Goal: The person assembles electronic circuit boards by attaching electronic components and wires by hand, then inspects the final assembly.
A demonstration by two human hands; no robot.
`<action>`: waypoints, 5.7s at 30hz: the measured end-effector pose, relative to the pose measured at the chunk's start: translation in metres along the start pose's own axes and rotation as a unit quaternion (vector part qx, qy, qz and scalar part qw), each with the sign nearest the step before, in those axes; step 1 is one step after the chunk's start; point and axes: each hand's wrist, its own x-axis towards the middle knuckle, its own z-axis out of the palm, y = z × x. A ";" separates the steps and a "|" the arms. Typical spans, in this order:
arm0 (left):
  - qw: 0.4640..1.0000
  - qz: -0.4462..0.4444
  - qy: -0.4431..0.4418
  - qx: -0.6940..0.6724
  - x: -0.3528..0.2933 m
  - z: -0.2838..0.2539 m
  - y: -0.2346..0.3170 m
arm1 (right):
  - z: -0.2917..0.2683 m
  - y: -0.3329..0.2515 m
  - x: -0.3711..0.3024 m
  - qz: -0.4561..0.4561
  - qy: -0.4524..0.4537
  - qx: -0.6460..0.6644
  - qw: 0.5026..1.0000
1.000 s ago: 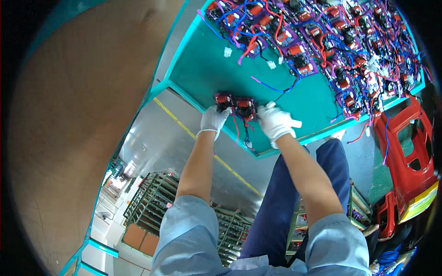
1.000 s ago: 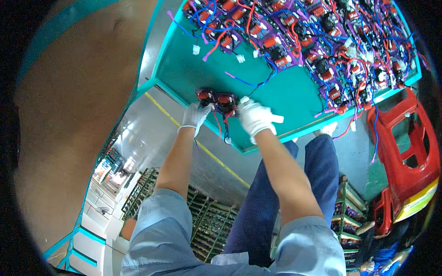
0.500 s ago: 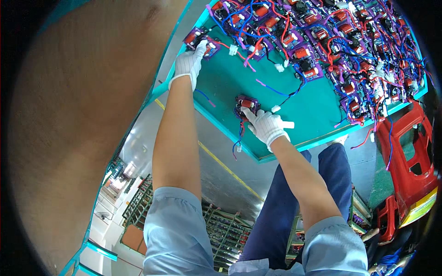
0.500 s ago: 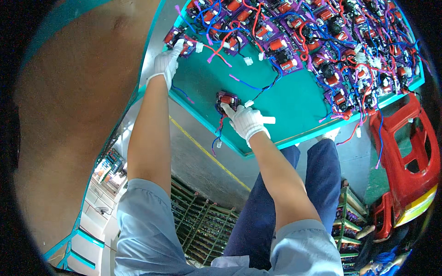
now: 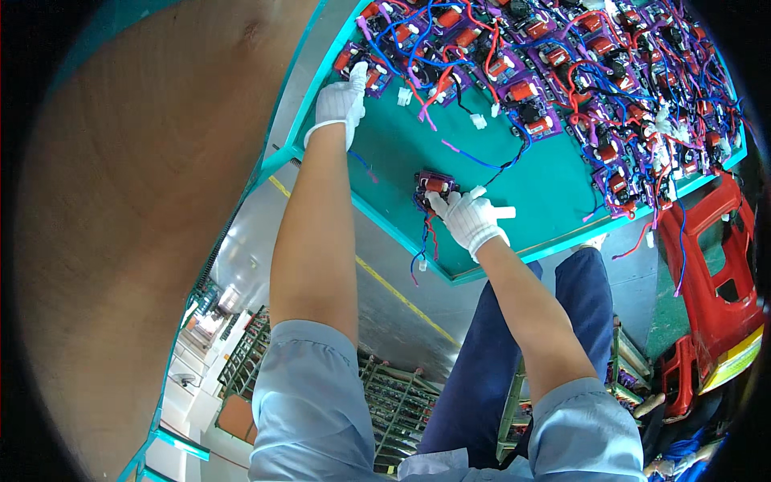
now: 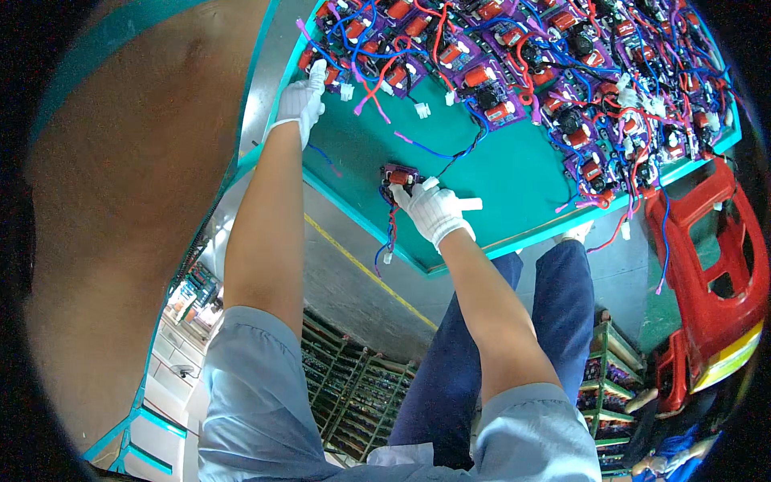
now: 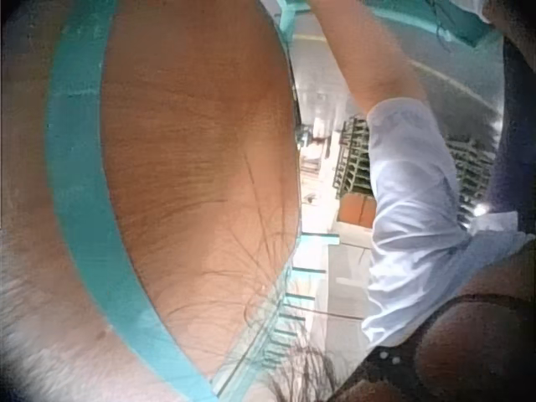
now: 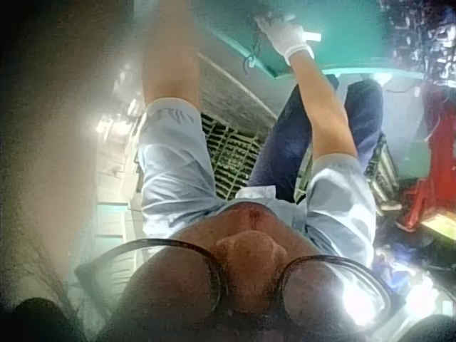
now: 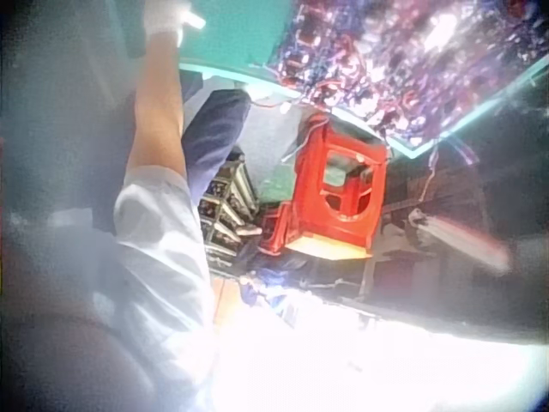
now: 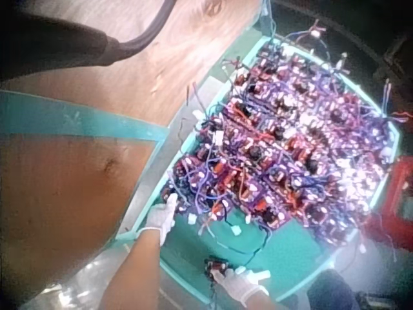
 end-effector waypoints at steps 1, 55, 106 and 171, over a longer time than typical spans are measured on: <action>0.999 -0.001 0.046 0.007 0.002 0.004 0.001 | 0.003 0.003 -0.001 -0.010 0.014 -0.012 1.000; 0.909 0.112 0.017 -0.401 -0.018 -0.012 0.007 | 0.004 0.019 -0.014 0.013 -0.002 0.018 1.000; 0.937 0.269 0.221 0.027 0.004 0.018 0.010 | -0.035 0.045 -0.015 0.023 0.006 -0.008 1.000; 0.932 0.274 0.234 -0.030 -0.189 0.145 0.033 | -0.044 0.101 -0.059 0.366 0.306 0.428 0.768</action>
